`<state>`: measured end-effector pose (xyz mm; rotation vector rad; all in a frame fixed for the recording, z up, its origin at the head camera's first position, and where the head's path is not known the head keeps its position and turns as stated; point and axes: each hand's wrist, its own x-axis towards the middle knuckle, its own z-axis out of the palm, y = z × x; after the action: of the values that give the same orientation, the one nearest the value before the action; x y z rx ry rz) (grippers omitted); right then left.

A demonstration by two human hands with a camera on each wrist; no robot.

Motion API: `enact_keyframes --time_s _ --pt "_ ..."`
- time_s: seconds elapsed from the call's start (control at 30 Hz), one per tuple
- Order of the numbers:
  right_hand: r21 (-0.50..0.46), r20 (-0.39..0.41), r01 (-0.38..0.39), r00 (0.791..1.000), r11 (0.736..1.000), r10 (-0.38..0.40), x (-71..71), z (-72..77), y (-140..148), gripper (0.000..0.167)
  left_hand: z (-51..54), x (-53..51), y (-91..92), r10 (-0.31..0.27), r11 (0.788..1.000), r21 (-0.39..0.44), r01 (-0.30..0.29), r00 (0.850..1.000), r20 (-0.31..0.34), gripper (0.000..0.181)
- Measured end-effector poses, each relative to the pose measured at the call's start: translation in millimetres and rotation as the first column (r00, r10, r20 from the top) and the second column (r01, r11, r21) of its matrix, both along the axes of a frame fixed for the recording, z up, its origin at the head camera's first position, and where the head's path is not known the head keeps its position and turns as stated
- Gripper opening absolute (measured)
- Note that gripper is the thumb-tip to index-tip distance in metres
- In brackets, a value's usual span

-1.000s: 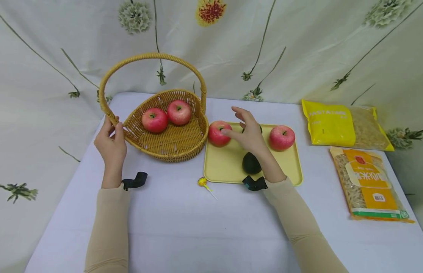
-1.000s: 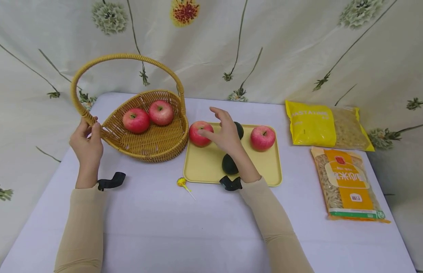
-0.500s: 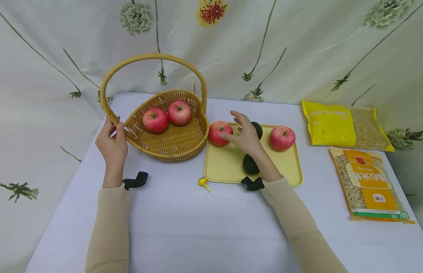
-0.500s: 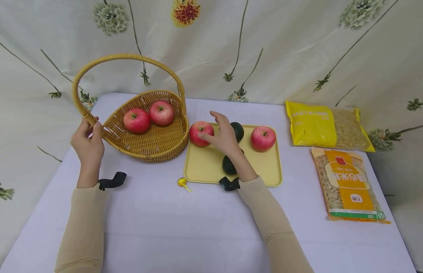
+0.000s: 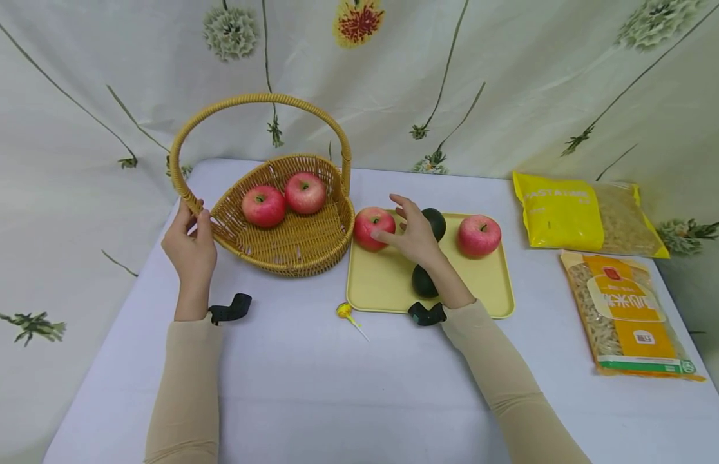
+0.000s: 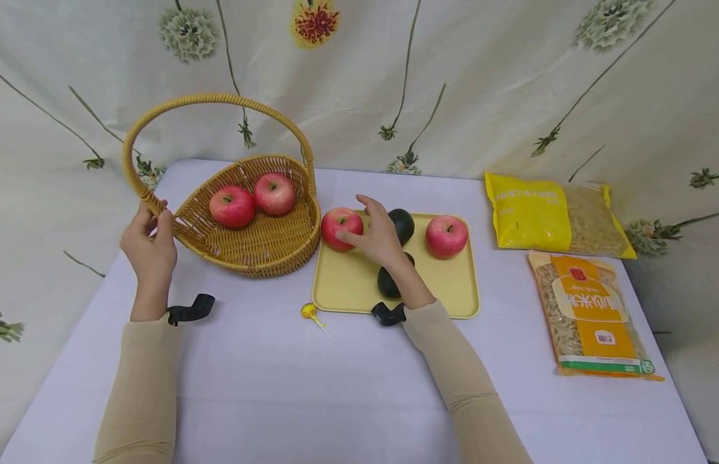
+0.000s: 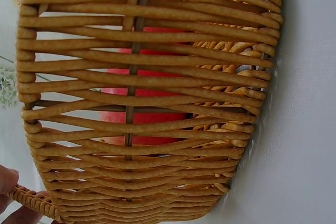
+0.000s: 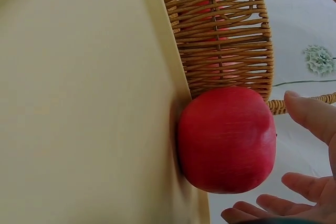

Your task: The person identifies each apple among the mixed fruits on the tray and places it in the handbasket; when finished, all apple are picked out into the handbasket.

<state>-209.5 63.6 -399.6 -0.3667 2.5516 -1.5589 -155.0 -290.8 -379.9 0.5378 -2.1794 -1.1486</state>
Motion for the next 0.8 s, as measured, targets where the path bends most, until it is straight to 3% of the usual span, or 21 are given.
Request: enact_keyframes --time_s 0.47,0.8 --pt "0.037 0.072 -0.052 0.996 0.998 0.049 -2.9 -1.8 -0.2 0.087 -0.4 -0.3 0.3 0.001 1.000 -0.004 -0.001 1.000 0.007 0.037" --pt "0.123 0.081 -0.090 0.993 0.988 0.081 -4.4 -5.5 -2.9 0.087 1.0 0.5 0.5 0.004 1.000 0.022 -0.004 1.000 0.021 0.038"
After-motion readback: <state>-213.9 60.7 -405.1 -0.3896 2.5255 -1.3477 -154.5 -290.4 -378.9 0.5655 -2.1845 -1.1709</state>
